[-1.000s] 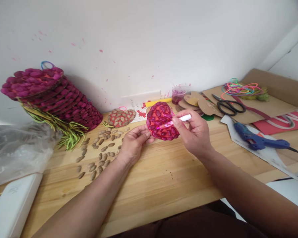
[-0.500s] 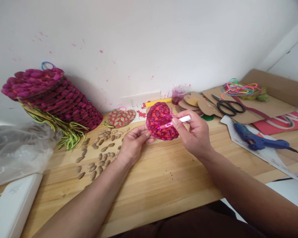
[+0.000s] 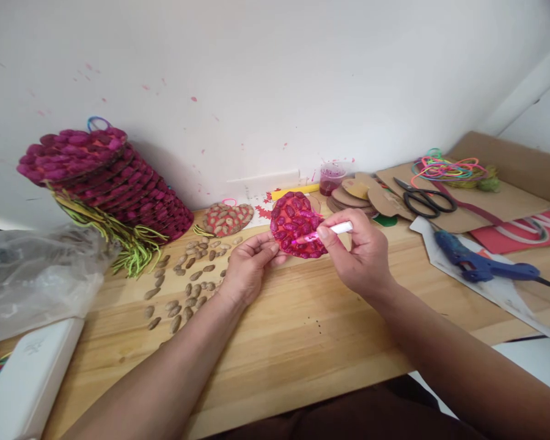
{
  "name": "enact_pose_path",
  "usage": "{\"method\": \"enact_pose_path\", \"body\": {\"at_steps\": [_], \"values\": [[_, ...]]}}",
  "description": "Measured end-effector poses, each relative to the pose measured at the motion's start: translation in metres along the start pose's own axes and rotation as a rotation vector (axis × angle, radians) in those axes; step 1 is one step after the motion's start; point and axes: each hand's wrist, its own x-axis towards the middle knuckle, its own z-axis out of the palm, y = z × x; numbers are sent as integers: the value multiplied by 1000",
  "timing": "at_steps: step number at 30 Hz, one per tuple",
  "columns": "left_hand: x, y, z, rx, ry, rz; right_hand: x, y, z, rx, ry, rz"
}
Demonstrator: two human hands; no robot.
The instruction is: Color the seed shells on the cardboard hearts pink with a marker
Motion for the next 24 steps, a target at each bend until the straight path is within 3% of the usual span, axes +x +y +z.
{"method": "enact_pose_path", "body": {"at_steps": [12,24], "values": [[-2,1,2,-11,-2,-12,0,0,0,2,39,-70],[0,2,2,-88,26,-64,0,-5,1,4,-74,-167]]}}
